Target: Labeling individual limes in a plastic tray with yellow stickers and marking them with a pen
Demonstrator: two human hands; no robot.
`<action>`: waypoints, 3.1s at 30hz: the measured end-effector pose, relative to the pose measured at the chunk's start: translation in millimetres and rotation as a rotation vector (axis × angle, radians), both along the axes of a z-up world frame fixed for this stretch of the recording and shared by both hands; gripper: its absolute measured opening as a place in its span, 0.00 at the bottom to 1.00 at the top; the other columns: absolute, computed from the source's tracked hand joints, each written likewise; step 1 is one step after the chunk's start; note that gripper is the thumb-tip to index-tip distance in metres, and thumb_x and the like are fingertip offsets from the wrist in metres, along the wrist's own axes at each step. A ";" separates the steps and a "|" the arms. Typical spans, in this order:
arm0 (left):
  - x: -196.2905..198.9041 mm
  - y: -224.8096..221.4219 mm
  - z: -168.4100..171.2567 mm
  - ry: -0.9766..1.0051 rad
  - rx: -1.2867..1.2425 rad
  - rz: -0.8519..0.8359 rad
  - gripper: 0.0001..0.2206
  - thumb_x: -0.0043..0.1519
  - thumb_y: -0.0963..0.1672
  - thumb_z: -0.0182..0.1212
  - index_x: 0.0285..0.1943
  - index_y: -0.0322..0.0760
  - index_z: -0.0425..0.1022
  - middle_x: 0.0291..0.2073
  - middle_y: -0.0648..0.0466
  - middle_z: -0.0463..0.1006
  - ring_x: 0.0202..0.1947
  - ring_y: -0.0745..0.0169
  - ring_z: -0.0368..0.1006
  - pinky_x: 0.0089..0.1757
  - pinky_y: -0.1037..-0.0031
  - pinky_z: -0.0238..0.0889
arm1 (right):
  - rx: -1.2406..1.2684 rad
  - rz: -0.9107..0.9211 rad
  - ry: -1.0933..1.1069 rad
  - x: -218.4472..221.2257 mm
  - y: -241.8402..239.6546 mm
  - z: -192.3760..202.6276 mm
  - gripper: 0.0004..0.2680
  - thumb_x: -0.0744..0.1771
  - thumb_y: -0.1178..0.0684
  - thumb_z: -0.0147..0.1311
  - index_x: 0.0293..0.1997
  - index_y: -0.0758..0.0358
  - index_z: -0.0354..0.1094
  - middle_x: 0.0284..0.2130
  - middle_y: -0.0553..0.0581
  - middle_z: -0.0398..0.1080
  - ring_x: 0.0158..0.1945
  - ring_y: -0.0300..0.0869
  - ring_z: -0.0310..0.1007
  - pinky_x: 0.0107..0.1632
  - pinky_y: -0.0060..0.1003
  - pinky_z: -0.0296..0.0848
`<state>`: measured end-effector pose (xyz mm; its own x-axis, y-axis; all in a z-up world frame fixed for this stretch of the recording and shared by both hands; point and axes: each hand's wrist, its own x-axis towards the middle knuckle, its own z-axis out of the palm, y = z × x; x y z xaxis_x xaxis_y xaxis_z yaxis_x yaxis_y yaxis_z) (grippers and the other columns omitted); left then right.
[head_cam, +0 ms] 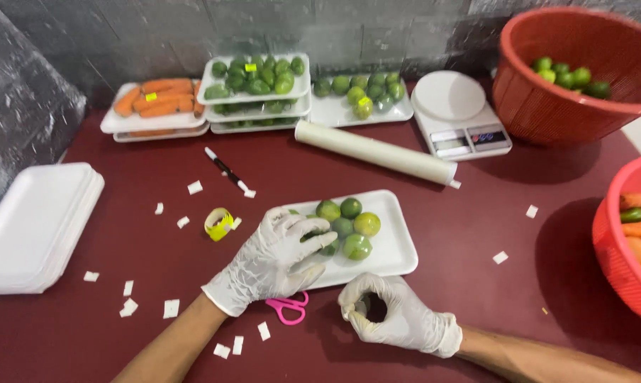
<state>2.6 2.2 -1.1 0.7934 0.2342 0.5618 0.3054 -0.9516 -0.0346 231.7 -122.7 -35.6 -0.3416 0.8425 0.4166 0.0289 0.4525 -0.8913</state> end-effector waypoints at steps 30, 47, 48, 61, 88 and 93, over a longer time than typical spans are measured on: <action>-129.2 126.9 -47.7 0.178 0.121 0.848 0.15 0.67 0.49 0.57 0.62 0.59 0.79 0.32 0.55 0.78 0.30 0.52 0.73 0.34 0.60 0.63 | 0.405 -0.147 -0.341 -18.7 -1.3 4.3 0.13 0.63 0.68 0.49 0.42 0.55 0.76 0.38 0.48 0.73 0.41 0.38 0.74 0.46 0.31 0.74; -137.7 185.5 -81.7 0.223 0.062 0.744 0.11 0.52 0.47 0.75 0.39 0.64 0.80 0.57 0.66 0.66 0.59 0.57 0.66 0.48 0.63 0.65 | 0.292 -0.515 -0.461 -2.4 13.4 70.1 0.10 0.62 0.64 0.57 0.43 0.53 0.77 0.32 0.50 0.74 0.33 0.41 0.75 0.43 0.41 0.74; -134.0 178.1 -74.9 0.223 0.064 0.742 0.11 0.52 0.47 0.75 0.39 0.64 0.80 0.57 0.66 0.66 0.59 0.57 0.66 0.48 0.63 0.65 | 0.293 -0.518 -0.461 -3.9 14.4 71.5 0.10 0.62 0.64 0.57 0.43 0.53 0.77 0.32 0.50 0.74 0.33 0.41 0.75 0.43 0.41 0.74; -19.8 -7.2 3.7 -0.104 0.180 -0.021 0.08 0.70 0.47 0.55 0.55 0.49 0.70 0.37 0.58 0.72 0.35 0.54 0.73 0.33 0.66 0.71 | 0.398 -0.323 -0.566 -29.5 41.7 68.8 0.27 0.68 0.41 0.47 0.75 0.66 0.50 0.36 0.59 0.78 0.38 0.52 0.79 0.46 0.45 0.77; -35.7 31.2 -7.4 0.161 -0.708 0.754 0.28 0.70 0.62 0.31 0.48 0.48 0.75 0.43 0.43 0.83 0.52 0.37 0.77 0.53 0.52 0.67 | -0.203 -0.577 -0.187 5.6 52.8 48.4 0.06 0.66 0.56 0.60 0.47 0.58 0.78 0.21 0.55 0.77 0.24 0.35 0.71 0.37 0.29 0.72; -24.2 19.3 -0.7 0.036 -0.989 0.790 0.27 0.66 0.65 0.30 0.55 0.60 0.70 0.50 0.49 0.81 0.58 0.46 0.74 0.58 0.54 0.65 | 0.053 -0.623 -0.166 16.8 56.9 18.7 0.07 0.63 0.61 0.67 0.42 0.54 0.81 0.34 0.52 0.81 0.40 0.36 0.79 0.51 0.33 0.75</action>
<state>-21.6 21.6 -1.8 0.2571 0.9559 -0.1421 0.8142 -0.1350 0.5647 248.5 -65.8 -16.9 0.1412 0.8832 0.4472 0.4356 0.3502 -0.8292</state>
